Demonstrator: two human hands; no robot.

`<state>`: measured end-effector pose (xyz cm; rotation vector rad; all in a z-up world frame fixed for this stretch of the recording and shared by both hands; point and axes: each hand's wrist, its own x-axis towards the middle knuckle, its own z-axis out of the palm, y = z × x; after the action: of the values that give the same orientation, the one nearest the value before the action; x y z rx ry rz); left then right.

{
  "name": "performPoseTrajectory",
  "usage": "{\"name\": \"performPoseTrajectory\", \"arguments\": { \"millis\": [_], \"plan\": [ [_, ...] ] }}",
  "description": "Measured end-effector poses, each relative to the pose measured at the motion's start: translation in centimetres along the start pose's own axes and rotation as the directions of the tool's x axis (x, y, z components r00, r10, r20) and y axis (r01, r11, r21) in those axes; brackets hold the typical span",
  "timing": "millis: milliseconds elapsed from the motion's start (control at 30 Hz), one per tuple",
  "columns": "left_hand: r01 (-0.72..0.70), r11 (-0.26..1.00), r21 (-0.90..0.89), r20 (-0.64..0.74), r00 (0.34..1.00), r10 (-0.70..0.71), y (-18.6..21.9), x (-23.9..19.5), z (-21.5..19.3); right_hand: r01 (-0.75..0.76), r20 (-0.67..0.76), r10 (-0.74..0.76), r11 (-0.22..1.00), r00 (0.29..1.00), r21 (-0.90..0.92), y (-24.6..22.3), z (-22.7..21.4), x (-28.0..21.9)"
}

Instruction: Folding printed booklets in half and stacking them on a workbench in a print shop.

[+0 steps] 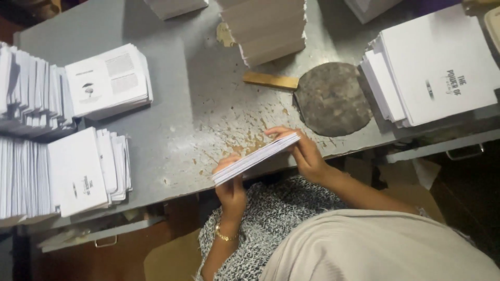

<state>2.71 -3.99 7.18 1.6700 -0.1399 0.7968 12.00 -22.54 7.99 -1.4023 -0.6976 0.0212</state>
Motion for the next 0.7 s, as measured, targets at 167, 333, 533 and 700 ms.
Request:
{"name": "performPoseTrajectory", "arguments": {
  "millis": [167, 333, 533, 700],
  "plan": [
    [0.013, 1.000, -0.015, 0.031, 0.999, -0.013, 0.9, 0.5, 0.1, 0.031, -0.020, -0.032, 0.999, 0.999, -0.008, -0.9, 0.1, 0.0],
    [0.099, 0.983, 0.157, -0.042, 0.995, -0.094, -1.6, -1.7, -0.1, 0.049, -0.034, -0.051, 0.997, 0.998, -0.058, 1.9, 0.2, -0.3],
    [0.265, 0.954, 0.138, -0.026, 0.964, -0.264, -1.9, -3.0, -1.0, 0.079, 0.063, -0.078, 0.997, 0.995, -0.020, 5.6, 0.0, -2.3],
    [0.632, 0.766, 0.122, -0.325, 0.754, -0.570, -2.5, -4.7, -3.0, -0.129, 0.240, 0.159, 0.982, 0.958, -0.138, 7.4, -2.7, -1.9]
  ]
}}
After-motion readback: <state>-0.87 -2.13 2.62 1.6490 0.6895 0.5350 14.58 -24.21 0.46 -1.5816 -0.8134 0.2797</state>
